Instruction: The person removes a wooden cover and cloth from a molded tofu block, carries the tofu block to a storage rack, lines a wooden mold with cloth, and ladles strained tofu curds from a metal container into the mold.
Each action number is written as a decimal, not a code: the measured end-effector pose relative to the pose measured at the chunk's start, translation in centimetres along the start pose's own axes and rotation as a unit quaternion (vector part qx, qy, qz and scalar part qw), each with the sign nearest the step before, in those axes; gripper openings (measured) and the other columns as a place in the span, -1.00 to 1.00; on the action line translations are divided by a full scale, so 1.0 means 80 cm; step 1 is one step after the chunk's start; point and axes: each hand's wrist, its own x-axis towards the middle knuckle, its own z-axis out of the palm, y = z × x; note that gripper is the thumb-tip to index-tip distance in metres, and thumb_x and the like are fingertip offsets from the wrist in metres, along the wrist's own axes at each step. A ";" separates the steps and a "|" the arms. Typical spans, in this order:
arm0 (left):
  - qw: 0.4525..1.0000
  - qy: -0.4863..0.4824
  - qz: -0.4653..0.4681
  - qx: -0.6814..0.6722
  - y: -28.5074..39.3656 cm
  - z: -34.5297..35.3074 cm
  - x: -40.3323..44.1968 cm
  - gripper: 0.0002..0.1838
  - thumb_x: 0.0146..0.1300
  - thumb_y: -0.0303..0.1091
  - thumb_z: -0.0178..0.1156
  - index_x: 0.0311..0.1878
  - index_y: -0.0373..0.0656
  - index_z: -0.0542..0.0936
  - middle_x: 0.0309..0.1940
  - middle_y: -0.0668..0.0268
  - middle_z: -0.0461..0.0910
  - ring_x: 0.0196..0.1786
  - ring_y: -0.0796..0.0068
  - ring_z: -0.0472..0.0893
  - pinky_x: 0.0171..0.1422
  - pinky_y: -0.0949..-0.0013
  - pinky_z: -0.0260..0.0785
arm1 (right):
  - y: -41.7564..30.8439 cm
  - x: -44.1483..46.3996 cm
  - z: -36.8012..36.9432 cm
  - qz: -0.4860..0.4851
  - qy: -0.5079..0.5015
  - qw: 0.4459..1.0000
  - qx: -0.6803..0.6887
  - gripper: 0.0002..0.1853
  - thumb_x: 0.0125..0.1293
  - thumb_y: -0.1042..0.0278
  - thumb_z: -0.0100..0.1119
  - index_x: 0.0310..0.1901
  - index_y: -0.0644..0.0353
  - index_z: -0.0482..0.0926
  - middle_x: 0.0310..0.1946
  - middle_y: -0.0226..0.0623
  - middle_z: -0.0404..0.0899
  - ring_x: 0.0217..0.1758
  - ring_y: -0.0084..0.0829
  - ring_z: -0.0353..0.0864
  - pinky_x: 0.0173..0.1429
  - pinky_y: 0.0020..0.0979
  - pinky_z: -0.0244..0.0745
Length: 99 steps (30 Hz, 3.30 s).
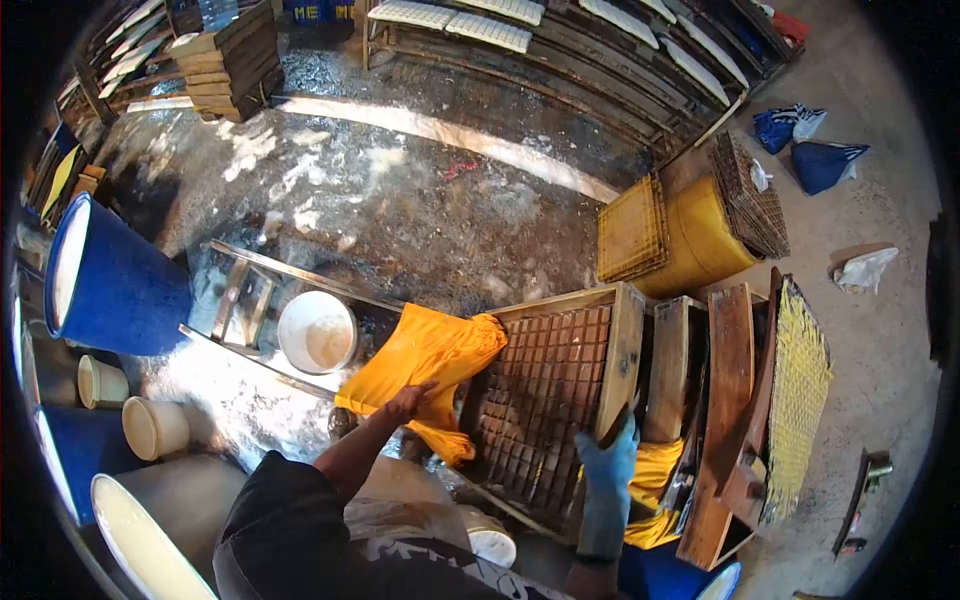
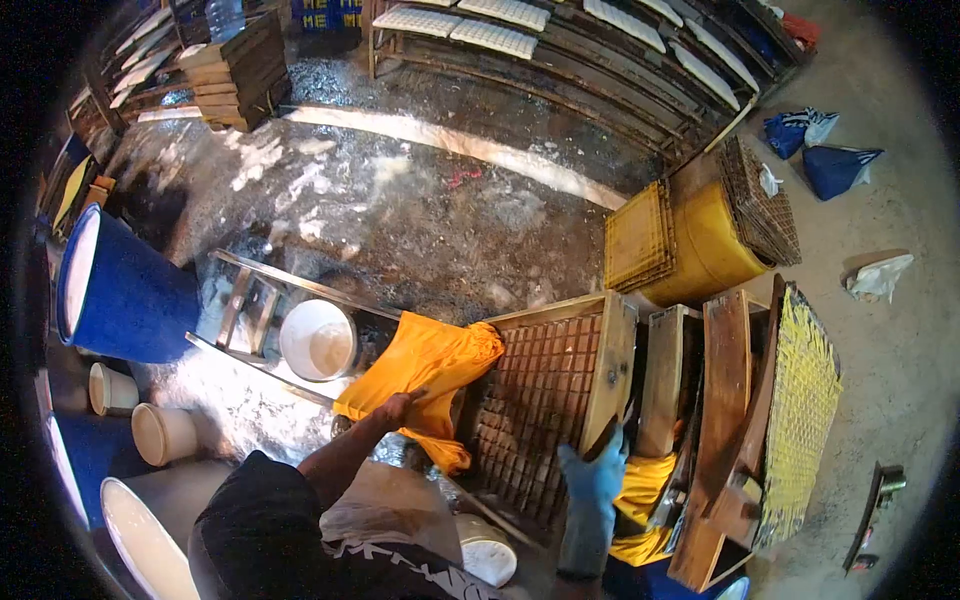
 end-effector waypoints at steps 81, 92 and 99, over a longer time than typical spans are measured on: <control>0.954 -0.150 -0.147 -0.214 0.496 -0.544 -0.163 -0.72 0.30 -0.51 0.29 0.07 -0.28 0.59 -0.20 0.22 0.70 -0.09 0.53 0.66 -0.04 0.38 0.53 | -0.404 -0.398 0.007 -0.185 -0.458 0.731 0.472 -0.69 0.35 0.41 0.24 0.08 0.33 0.58 -0.11 -0.37 0.63 -0.06 -0.61 0.57 0.06 -0.52 0.48; 0.936 -0.302 -0.061 0.171 0.478 -0.455 -0.171 -0.34 0.14 0.27 0.33 -0.07 -0.22 0.70 -0.42 0.10 0.71 -0.29 0.11 0.72 -0.13 0.15 0.52 | -0.356 -0.468 -0.157 -0.137 0.054 0.722 0.676 -0.58 0.04 0.31 0.41 -0.05 0.29 0.59 -0.24 -0.35 0.67 -0.22 -0.50 0.65 -0.04 -0.45 0.58; 0.961 -0.253 0.086 -0.072 0.496 -0.424 -0.129 -0.68 0.10 -0.28 0.51 -0.13 -0.24 0.71 -0.20 0.36 0.67 -0.11 0.59 0.58 -0.03 0.33 0.44 | -0.262 -0.488 -0.242 -0.147 0.300 0.671 0.662 -0.55 0.30 0.16 0.25 0.10 0.30 0.48 -0.06 -0.20 0.60 -0.09 -0.35 0.66 0.12 -0.29 0.57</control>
